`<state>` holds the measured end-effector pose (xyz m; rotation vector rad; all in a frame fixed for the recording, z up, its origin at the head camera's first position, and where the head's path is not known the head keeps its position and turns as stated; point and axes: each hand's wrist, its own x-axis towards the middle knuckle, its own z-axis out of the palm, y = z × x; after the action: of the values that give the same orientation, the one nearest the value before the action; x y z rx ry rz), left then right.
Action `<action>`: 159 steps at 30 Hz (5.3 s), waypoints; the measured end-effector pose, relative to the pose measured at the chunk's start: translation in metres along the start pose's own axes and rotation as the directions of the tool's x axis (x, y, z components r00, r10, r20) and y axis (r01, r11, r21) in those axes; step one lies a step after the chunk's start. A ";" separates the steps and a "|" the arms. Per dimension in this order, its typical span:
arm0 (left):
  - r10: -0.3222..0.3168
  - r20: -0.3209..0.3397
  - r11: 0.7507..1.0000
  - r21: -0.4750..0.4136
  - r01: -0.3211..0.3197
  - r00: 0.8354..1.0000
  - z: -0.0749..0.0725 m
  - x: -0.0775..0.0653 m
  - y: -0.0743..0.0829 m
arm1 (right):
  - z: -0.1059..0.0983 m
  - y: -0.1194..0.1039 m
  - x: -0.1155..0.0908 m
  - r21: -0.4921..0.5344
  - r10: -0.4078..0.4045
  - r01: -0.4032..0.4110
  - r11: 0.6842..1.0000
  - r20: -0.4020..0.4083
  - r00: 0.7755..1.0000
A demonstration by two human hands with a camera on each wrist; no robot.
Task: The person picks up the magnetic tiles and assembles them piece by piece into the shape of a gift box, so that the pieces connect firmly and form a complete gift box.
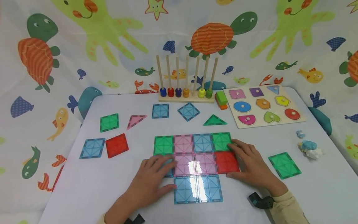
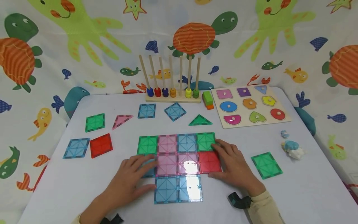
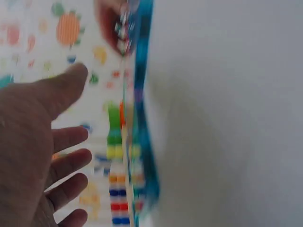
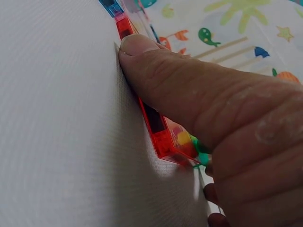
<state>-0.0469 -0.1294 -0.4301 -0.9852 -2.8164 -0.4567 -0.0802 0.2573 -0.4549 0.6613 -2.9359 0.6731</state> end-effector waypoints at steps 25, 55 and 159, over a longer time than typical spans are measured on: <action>-0.192 0.108 0.978 -0.062 0.199 0.975 -0.010 -0.054 -0.065 | -0.002 -0.045 0.000 -0.115 -0.048 0.065 0.991 0.144 0.988; -0.174 0.043 0.973 -0.146 0.179 0.984 -0.010 -0.057 -0.077 | 0.009 -0.060 0.219 -0.133 -0.082 0.129 0.983 0.313 0.946; -0.233 0.093 0.964 -0.109 0.242 0.968 -0.008 -0.060 -0.070 | 0.021 -0.073 0.010 0.353 0.417 -0.361 0.863 -0.095 0.904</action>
<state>-0.0440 -0.2192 -0.4522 -0.6987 -3.0253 -0.6334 -0.0582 0.1850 -0.4430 0.0002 -2.8384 1.2089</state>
